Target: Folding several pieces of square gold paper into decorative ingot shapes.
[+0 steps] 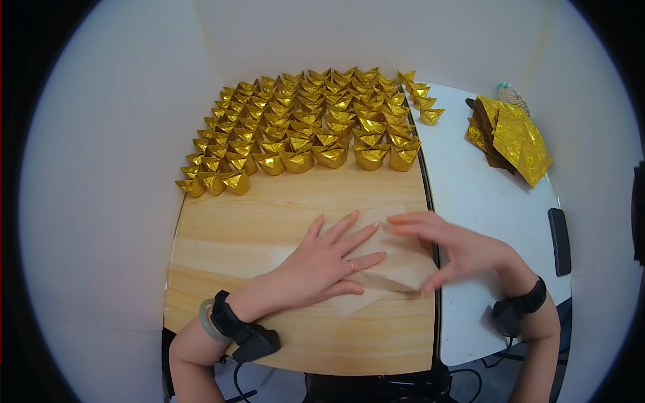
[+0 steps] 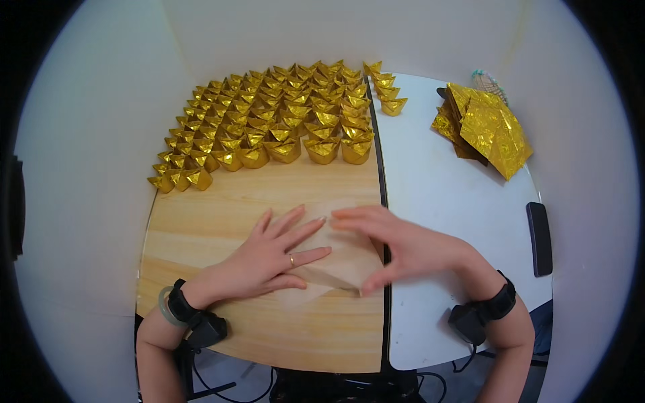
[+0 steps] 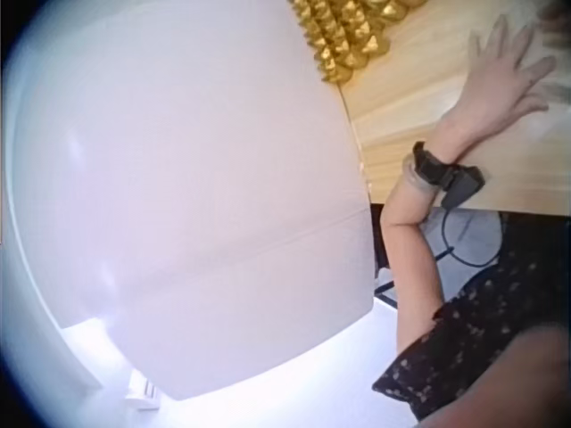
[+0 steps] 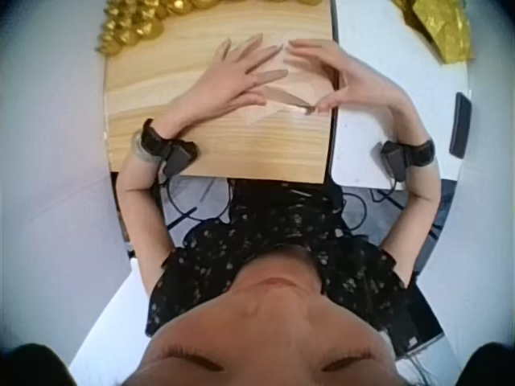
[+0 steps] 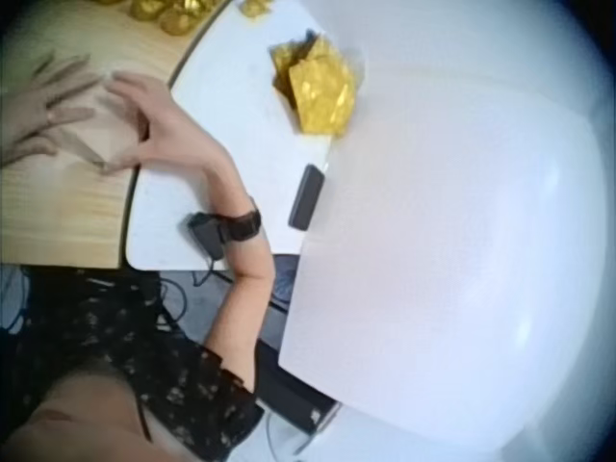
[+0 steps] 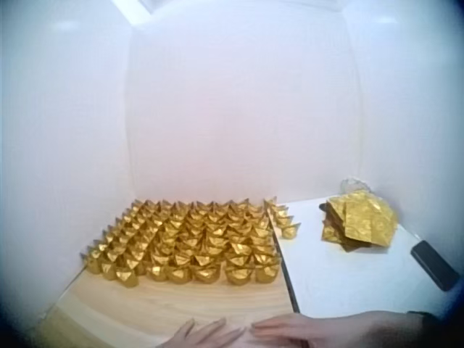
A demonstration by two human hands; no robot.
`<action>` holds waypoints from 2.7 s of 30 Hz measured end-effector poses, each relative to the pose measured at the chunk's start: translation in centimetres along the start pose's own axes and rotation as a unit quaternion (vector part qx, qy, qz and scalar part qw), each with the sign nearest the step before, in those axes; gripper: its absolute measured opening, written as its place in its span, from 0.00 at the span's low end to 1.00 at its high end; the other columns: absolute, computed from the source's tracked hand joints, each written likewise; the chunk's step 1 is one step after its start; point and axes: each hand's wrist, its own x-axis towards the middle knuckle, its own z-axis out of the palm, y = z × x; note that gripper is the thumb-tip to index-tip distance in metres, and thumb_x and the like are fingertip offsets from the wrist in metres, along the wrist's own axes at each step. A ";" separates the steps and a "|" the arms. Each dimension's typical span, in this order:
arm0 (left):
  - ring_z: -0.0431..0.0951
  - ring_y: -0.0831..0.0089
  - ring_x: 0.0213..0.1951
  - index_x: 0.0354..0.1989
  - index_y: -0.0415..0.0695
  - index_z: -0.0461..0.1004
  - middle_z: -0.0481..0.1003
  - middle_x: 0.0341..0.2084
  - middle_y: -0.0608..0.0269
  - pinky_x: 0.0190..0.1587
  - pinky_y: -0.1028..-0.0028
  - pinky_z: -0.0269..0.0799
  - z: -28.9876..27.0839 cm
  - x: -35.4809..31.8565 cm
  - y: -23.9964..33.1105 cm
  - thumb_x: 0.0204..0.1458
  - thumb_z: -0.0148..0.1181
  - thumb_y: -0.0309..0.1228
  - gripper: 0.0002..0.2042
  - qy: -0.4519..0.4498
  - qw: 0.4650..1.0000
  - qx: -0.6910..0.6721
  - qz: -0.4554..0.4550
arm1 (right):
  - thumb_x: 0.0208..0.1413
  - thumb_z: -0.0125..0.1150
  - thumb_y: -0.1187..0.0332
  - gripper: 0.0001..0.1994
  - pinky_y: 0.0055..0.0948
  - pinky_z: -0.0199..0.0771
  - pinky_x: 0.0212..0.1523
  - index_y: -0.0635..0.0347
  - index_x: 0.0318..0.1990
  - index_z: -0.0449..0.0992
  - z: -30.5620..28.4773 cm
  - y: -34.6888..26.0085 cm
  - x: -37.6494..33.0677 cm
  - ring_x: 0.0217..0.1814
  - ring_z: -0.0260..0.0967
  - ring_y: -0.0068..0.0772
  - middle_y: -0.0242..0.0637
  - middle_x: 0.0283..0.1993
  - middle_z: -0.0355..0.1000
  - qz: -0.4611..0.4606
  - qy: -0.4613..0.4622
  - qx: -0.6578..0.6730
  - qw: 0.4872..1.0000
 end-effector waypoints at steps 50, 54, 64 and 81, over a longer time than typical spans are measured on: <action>0.65 0.55 0.63 0.55 0.43 0.73 0.68 0.60 0.53 0.63 0.64 0.65 0.8 0.5 -1.3 0.55 0.57 0.23 0.18 0.162 0.982 -0.091 -0.044 | 0.50 0.67 0.67 0.24 0.39 0.67 0.62 0.58 0.56 0.71 2.1 0.8 1.3 0.64 0.64 0.42 0.41 0.61 0.68 -0.144 0.124 -0.372 0.909; 0.66 0.59 0.63 0.54 0.44 0.74 0.69 0.59 0.55 0.61 0.65 0.66 0.7 0.2 -1.5 0.58 0.56 0.31 0.16 0.160 0.981 -0.098 -0.053 | 0.50 0.66 0.68 0.17 0.32 0.77 0.51 0.58 0.49 0.76 1.9 1.3 1.2 0.52 0.75 0.39 0.37 0.49 0.77 -0.150 0.185 -0.403 0.884; 0.67 0.54 0.61 0.52 0.43 0.76 0.70 0.58 0.55 0.61 0.63 0.65 0.8 0.5 -1.8 0.53 0.63 0.30 0.17 0.199 0.973 -0.103 -0.056 | 0.44 0.69 0.72 0.13 0.29 0.80 0.41 0.58 0.40 0.78 2.1 0.5 1.7 0.42 0.77 0.34 0.34 0.40 0.78 -0.189 0.221 -0.455 0.842; 0.63 0.52 0.63 0.47 0.48 0.81 0.69 0.58 0.54 0.63 0.60 0.61 1.1 3.0 -3.1 0.51 0.65 0.31 0.14 0.211 0.968 -0.116 -0.071 | 0.44 0.68 0.72 0.15 0.30 0.78 0.38 0.56 0.42 0.79 0.9 1.9 2.7 0.42 0.74 0.35 0.31 0.41 0.77 -0.195 0.197 -0.405 0.871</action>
